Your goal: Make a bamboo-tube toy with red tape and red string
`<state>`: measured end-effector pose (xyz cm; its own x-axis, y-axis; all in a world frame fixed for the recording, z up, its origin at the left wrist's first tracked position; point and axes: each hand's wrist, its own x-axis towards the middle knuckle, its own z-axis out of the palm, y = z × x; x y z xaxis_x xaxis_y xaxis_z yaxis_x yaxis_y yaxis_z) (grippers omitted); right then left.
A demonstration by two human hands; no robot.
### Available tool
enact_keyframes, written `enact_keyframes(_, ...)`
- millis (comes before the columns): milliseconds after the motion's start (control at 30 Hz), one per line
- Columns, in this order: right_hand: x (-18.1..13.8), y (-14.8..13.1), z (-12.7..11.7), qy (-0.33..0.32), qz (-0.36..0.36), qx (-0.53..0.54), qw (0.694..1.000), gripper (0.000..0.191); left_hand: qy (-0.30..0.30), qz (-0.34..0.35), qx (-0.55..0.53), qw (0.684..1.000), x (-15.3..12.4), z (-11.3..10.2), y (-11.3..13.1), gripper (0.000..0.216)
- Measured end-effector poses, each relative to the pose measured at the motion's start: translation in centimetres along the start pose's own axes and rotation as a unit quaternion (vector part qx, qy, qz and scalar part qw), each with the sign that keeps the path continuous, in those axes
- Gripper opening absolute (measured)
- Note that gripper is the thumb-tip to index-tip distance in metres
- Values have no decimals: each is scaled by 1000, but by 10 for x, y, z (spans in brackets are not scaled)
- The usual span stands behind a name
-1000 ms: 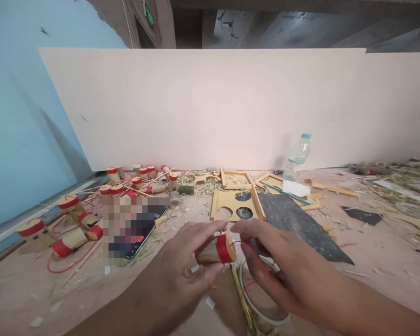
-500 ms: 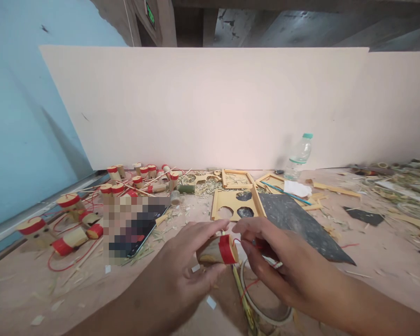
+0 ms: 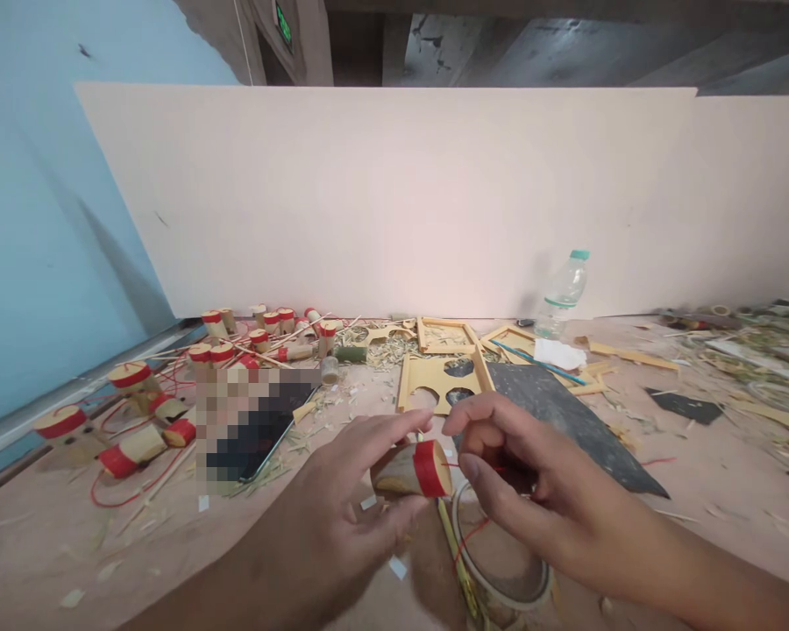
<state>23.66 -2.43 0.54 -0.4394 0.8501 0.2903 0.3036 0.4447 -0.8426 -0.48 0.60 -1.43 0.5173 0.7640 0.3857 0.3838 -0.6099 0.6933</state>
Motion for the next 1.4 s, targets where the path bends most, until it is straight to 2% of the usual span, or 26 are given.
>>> enact_keyframes(233, -3, -3, -1, -18, -6, -61, 998, 17, -10, 2, 18, 1000, -4, 0, -1, 61)
enact_keyframes(567, -16, -3, 0, -4, -15, -175, 985, 53, -19, 22, 0, 1000, -4, 0, 2, 63)
enact_keyframes(867, -14, -5, 8, -20, 32, -66, 997, 83, -14, 32, -6, 999, -7, 3, 2, 72)
enact_keyframes(1000, -12, -4, 12, -31, 49, -67, 996, 92, -8, 43, -1, 999, -8, 4, 5, 72)
enact_keyframes(1167, -13, -1, 13, -42, 97, -87, 991, 102, -29, 72, -2, 997, -10, 3, 5, 79)
enact_keyframes(1300, -10, -2, 12, -78, 73, -83, 991, 106, -23, 115, 11, 993, -9, 5, 3, 75)
enact_keyframes(1400, -8, -2, 13, -94, 60, -50, 993, 97, -11, 151, 29, 988, -7, 8, 3, 73)
